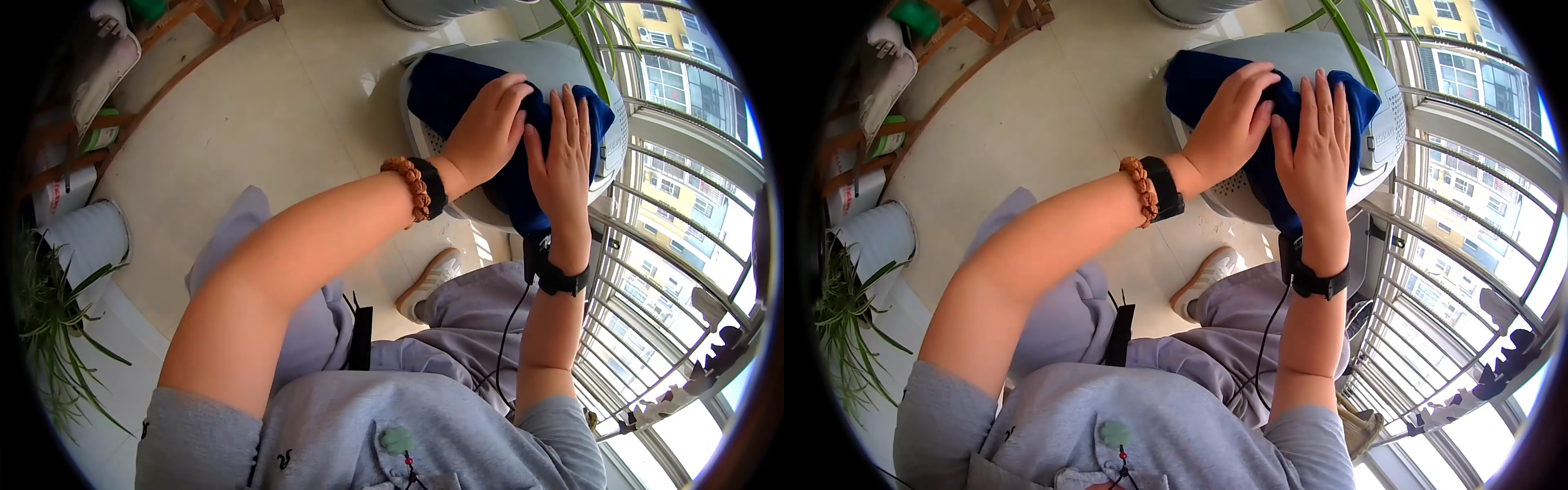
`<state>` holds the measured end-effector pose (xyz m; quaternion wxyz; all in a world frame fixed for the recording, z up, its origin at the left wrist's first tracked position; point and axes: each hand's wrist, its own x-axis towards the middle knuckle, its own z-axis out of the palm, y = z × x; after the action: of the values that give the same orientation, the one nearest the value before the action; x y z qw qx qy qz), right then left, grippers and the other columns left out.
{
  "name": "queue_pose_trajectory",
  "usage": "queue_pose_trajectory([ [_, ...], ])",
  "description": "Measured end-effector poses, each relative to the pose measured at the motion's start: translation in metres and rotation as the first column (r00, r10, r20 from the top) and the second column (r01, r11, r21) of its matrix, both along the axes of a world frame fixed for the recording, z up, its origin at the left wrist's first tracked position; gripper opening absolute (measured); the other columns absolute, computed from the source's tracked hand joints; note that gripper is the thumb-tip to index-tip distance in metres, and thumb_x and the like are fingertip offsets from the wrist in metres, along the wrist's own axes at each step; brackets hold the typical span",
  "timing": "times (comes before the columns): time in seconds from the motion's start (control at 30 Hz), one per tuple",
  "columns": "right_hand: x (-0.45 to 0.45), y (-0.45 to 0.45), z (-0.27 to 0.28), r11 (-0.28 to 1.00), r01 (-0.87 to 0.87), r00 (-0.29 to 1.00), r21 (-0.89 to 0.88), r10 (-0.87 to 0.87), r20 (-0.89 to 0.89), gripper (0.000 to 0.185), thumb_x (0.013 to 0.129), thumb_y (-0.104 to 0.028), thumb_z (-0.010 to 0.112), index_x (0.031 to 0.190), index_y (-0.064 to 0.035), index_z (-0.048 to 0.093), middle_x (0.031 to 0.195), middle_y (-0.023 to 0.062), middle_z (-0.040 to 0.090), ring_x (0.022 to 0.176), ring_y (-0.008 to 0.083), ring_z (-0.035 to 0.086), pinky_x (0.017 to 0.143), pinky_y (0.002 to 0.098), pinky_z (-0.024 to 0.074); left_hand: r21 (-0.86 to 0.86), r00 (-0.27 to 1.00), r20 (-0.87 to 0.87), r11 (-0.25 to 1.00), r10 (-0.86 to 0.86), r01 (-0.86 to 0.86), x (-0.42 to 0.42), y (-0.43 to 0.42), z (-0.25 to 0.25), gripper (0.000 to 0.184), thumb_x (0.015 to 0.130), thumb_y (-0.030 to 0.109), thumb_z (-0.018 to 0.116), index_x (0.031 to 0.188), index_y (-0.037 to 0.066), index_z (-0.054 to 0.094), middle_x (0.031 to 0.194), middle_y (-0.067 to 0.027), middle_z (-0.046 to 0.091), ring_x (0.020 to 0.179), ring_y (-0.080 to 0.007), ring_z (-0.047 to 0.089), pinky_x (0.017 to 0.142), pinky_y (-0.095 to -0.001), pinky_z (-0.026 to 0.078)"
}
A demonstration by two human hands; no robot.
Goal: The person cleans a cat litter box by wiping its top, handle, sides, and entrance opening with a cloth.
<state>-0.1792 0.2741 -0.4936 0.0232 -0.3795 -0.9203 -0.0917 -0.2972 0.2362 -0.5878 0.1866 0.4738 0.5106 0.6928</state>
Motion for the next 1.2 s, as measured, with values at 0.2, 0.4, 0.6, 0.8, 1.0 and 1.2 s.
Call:
queue_pose_trajectory([
  [0.2,-0.01,0.007,-0.004,1.0,-0.005,1.0,0.012,0.005,0.01,0.059,0.1,-0.027,0.055,0.151,-0.0023,0.037,0.157,0.0201,0.036,0.145,0.0388,0.033,0.118,0.0451,0.0281,-0.111,0.985,-0.168,0.992,0.044,-0.063,0.007,0.012,-0.02,0.049,0.1,0.016,0.049,0.144,-0.003,0.041,0.148,-0.0243,0.042,0.14,-0.0416,0.036,0.117,-0.046,0.029],
  [0.4,0.014,-0.008,-0.008,0.975,0.219,0.965,-0.032,-0.221,-0.14,0.062,0.098,-0.025,0.055,0.148,0.0052,0.034,0.155,0.0274,0.032,0.145,0.0446,0.029,0.12,0.0505,0.0212,-0.312,0.992,-0.093,0.944,0.079,-0.105,0.049,-0.013,0.009,0.062,0.1,0.027,0.047,0.15,-0.005,0.031,0.158,-0.0267,0.025,0.148,-0.0419,0.024,0.12,-0.0542,0.018],
  [0.6,-0.001,-0.009,-0.013,0.983,0.171,0.985,0.067,-0.169,-0.024,0.06,0.103,-0.033,0.045,0.148,0.0055,0.035,0.157,0.0251,0.031,0.148,0.0387,0.026,0.123,0.0474,0.0151,-0.104,0.98,-0.194,0.994,-0.047,0.027,0.001,0.022,-0.02,0.056,0.099,0.025,0.05,0.148,0.0,0.039,0.155,-0.0187,0.037,0.145,-0.0348,0.033,0.119,-0.0499,0.022],
  [0.8,-0.016,-0.009,-0.006,0.997,0.072,0.996,0.008,-0.072,-0.058,0.048,0.097,-0.017,0.049,0.144,-0.0022,0.047,0.149,0.0177,0.047,0.144,0.0315,0.037,0.122,0.047,0.0197,-0.098,0.955,-0.268,0.99,-0.127,0.104,-0.013,0.021,-0.023,0.056,0.098,0.024,0.049,0.147,-0.002,0.04,0.155,-0.0196,0.037,0.145,-0.0313,0.032,0.121,-0.0477,0.021],
  [1.0,0.0,-0.006,0.009,0.979,-0.099,0.973,-0.178,0.058,-0.224,0.046,0.086,0.002,0.053,0.131,-0.0038,0.059,0.136,0.014,0.06,0.135,0.0306,0.05,0.119,0.048,0.0289,-0.056,0.903,-0.356,0.97,-0.24,0.236,-0.016,0.001,-0.041,0.063,0.1,0.027,0.047,0.154,0.001,0.03,0.161,-0.0176,0.028,0.15,-0.0298,0.024,0.122,-0.0465,0.018],
  [1.2,-0.03,-0.012,-0.019,0.972,0.068,0.995,0.223,-0.051,-0.08,0.045,0.094,-0.016,0.059,0.137,-0.0027,0.054,0.139,0.0147,0.058,0.135,0.0298,0.05,0.119,0.0457,0.0287,-0.24,0.998,-0.061,0.97,0.025,-0.039,-0.003,0.024,-0.045,0.058,0.1,0.026,0.05,0.147,-0.006,0.036,0.153,-0.0239,0.037,0.145,-0.0381,0.031,0.12,-0.0495,0.021],
])
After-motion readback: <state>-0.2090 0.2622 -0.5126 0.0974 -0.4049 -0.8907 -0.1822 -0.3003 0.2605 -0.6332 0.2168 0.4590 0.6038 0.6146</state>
